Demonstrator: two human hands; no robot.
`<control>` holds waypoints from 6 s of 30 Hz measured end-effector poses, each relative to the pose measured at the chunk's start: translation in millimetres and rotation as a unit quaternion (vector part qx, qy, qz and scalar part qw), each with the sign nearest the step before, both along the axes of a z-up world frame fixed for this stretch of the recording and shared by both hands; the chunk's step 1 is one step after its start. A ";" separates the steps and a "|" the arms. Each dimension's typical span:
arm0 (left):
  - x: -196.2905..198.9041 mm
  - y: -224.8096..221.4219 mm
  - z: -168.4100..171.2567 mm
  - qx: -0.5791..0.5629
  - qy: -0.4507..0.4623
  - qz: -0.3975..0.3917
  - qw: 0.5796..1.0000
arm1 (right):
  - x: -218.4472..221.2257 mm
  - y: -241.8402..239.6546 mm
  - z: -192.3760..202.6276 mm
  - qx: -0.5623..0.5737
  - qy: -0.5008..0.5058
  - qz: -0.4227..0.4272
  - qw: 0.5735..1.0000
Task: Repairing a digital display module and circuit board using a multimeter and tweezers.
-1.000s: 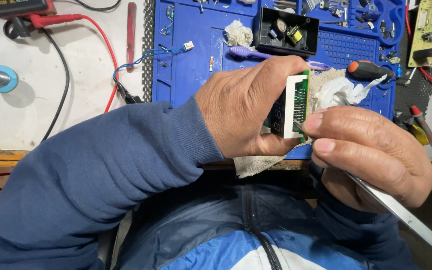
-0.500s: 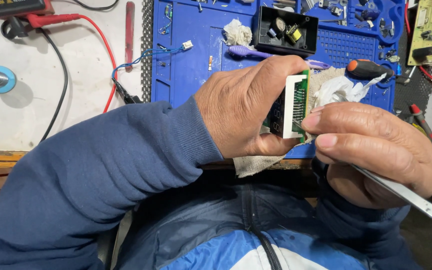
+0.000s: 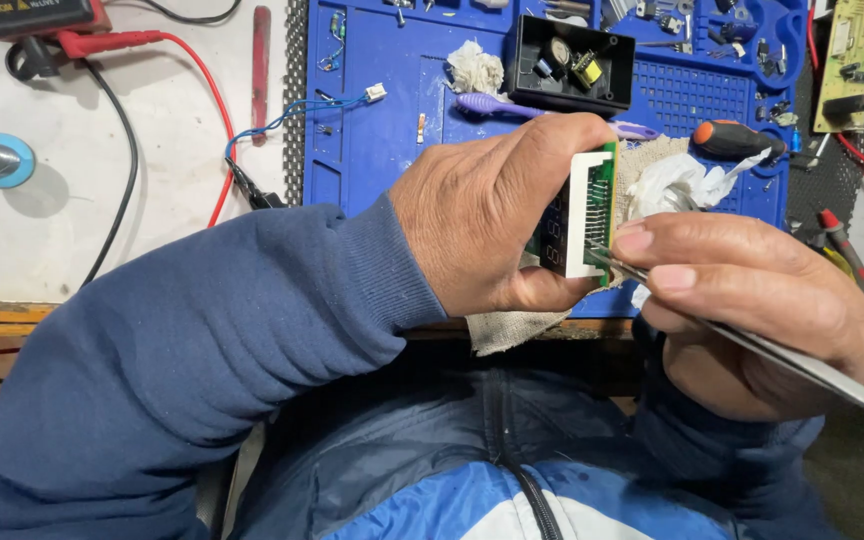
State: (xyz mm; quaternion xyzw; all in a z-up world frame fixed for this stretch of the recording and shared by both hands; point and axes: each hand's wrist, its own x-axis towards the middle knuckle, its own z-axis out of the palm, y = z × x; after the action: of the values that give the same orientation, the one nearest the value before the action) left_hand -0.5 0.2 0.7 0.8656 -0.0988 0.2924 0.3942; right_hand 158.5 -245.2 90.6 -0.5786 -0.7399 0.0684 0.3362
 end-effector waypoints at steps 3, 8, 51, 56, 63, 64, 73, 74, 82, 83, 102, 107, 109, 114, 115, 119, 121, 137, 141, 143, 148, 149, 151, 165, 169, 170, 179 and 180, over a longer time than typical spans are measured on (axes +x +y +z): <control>0.6 -1.8 -1.9 0.011 -0.002 0.011 1.000 | -35.2 10.1 -32.7 0.172 0.065 -0.156 0.970; -2.2 -2.3 2.5 -0.001 0.016 0.014 1.000 | -49.9 8.2 -38.3 0.210 0.089 -0.210 0.951; -6.5 -16.6 -1.2 -0.002 -0.018 0.054 0.998 | -52.4 -15.3 -15.0 0.051 0.022 -0.170 0.984; -6.5 -16.9 -1.3 0.000 -0.021 0.049 0.999 | -47.9 -17.9 -13.4 0.039 0.013 -0.171 0.984; -9.0 -17.8 0.4 -0.005 -0.029 0.065 0.997 | -85.7 6.2 -43.6 0.186 0.157 -0.326 0.913; -9.7 -20.2 -1.5 -0.003 -0.027 0.066 0.997 | -86.0 8.9 -45.5 0.188 0.159 -0.326 0.913; -15.9 -42.0 -6.6 0.029 0.009 0.198 0.980 | -100.4 26.1 -29.4 0.158 0.106 -0.331 0.924; -15.2 -44.7 -8.0 0.024 0.012 0.227 0.973 | -99.5 25.1 -30.2 0.159 0.085 -0.332 0.926; -13.3 -68.0 -7.4 0.018 -0.007 0.346 0.938 | -93.0 22.3 -31.8 0.145 0.068 -0.301 0.940; -15.4 -70.4 -7.2 -0.002 0.008 0.342 0.940 | -91.6 22.1 -31.7 0.140 0.041 -0.302 0.942; -71.0 -7.0 48.0 0.044 0.028 0.057 0.997 | -36.1 14.8 -27.9 0.075 0.054 -0.057 0.994; -69.9 -17.5 41.5 0.030 0.002 0.075 0.997 | -33.9 18.7 -19.9 0.056 0.076 -0.018 0.995; -69.2 -19.6 40.9 0.035 -0.001 0.084 0.996 | -36.0 21.0 -17.3 0.056 0.074 -0.011 0.996; -65.0 -24.4 34.8 0.035 -0.020 0.090 0.995 | -33.9 14.9 -26.9 0.076 0.082 -0.026 0.993; -63.6 -24.2 32.4 0.034 -0.019 0.088 0.995 | -33.5 14.1 -28.2 0.075 0.083 -0.029 0.993; -59.0 -21.9 30.7 -0.003 -0.031 0.046 0.998 | -34.5 20.5 -31.7 0.104 0.068 -0.039 0.991; -60.3 -20.3 34.0 -0.004 -0.025 0.045 0.999 | -34.8 26.9 -30.9 0.134 0.060 -0.043 0.988; -59.0 -18.5 23.3 0.135 -0.044 0.186 0.972 | -24.7 15.7 -59.6 0.081 0.104 -0.090 0.987; -52.8 -22.7 20.2 0.136 -0.054 0.194 0.970 | -39.2 1.4 -83.7 0.221 0.159 -0.190 0.943; -52.3 -24.7 18.5 0.139 -0.055 0.189 0.971 | -58.2 -8.8 -87.9 0.208 0.212 -0.242 0.924; -52.7 -27.3 13.4 0.140 -0.062 0.186 0.970 | -55.3 -24.6 -49.0 -0.002 0.189 -0.238 0.953; -52.1 -27.4 13.2 0.143 -0.063 0.190 0.969 | -50.3 -27.3 -52.4 -0.067 0.167 -0.192 0.965; -51.3 -26.8 13.1 0.150 -0.066 0.194 0.967 | -50.9 -24.2 -49.5 -0.128 0.143 -0.145 0.971; -50.1 -29.1 12.7 0.154 -0.064 0.193 0.967 | -61.4 -9.1 -43.1 0.012 0.096 -0.191 0.977; -52.1 -28.5 12.4 0.158 -0.060 0.191 0.967 | -65.9 -6.4 -44.9 0.026 0.110 -0.214 0.970; -52.7 -28.8 12.6 0.157 -0.059 0.192 0.967 | -64.4 -6.8 -45.3 0.023 0.106 -0.205 0.973; -53.7 -27.4 11.6 0.158 -0.057 0.184 0.968 | -64.1 0.0 -43.0 0.023 0.094 -0.191 0.977; -54.1 -27.1 11.3 0.160 -0.054 0.182 0.969 | -69.5 3.5 -38.3 0.031 0.097 -0.218 0.971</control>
State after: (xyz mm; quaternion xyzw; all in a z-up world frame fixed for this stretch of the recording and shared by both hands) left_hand -54.6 -26.9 12.0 0.9040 -0.0062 0.3858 0.1844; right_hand 89.0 -241.6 52.2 -0.7056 -0.5619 0.0265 0.4309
